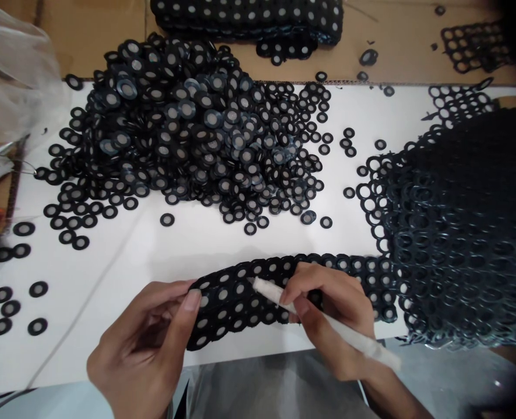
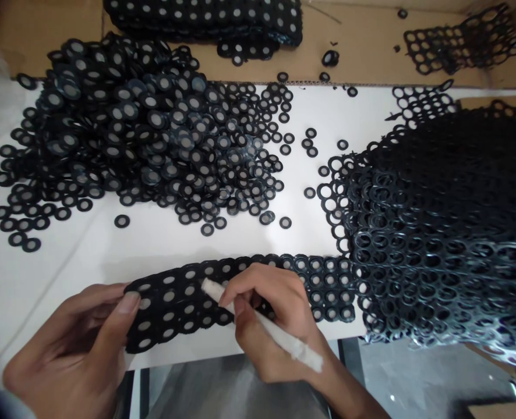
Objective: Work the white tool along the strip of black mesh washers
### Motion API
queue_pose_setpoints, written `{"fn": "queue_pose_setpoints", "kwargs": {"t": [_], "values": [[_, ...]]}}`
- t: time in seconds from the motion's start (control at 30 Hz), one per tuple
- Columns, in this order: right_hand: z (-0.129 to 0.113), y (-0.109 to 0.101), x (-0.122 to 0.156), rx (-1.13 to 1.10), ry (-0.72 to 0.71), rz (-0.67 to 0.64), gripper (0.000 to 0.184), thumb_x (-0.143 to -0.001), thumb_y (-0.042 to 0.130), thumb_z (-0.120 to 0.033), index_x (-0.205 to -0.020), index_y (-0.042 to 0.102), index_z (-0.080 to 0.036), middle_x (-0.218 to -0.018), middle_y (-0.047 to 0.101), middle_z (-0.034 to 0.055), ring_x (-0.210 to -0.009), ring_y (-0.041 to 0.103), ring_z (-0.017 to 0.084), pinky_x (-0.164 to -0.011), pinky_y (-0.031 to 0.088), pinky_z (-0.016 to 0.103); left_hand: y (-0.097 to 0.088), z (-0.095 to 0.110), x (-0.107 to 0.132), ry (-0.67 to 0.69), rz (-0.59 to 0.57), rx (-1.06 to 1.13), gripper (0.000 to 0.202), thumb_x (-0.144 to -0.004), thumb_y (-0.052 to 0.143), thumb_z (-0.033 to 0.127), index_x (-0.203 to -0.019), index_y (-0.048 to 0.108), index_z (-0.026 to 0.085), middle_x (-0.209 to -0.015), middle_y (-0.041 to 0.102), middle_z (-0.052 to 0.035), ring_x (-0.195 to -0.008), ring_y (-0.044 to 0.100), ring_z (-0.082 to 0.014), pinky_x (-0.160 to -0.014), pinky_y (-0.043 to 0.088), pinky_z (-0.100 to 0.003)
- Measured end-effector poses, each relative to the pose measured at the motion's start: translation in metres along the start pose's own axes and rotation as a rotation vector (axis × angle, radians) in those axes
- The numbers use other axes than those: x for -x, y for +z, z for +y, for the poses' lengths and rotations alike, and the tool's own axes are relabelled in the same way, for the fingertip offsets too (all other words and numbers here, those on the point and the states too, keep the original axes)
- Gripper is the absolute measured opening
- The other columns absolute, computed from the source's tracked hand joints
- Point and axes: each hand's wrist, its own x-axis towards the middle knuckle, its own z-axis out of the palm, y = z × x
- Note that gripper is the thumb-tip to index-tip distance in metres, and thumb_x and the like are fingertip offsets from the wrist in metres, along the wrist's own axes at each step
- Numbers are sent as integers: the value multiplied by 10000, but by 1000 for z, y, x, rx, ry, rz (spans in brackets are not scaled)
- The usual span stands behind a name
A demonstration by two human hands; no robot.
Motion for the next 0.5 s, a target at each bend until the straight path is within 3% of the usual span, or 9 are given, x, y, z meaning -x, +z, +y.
{"fn": "queue_pose_setpoints", "kwargs": {"t": [0.2,0.5], "values": [[0,1,-3,42,-24,-28,275,-965,629,-49,-1083,755,-263,-805,718,-30,-655,661,157,-607,484,320,-2,-4,0,53,-40,10,78,-954,927,262,-944,903,336,-845,805,63,-678,660,-63,-605,542,-175],[0,-2,4,-48,16,13,268,-985,582,-69,-1074,744,-264,-789,668,-44,-650,616,141,-619,451,317,-1,-3,2,-1,53,-28,62,-912,961,296,-921,900,306,-841,810,61,-702,697,-54,-660,565,-124]]}}
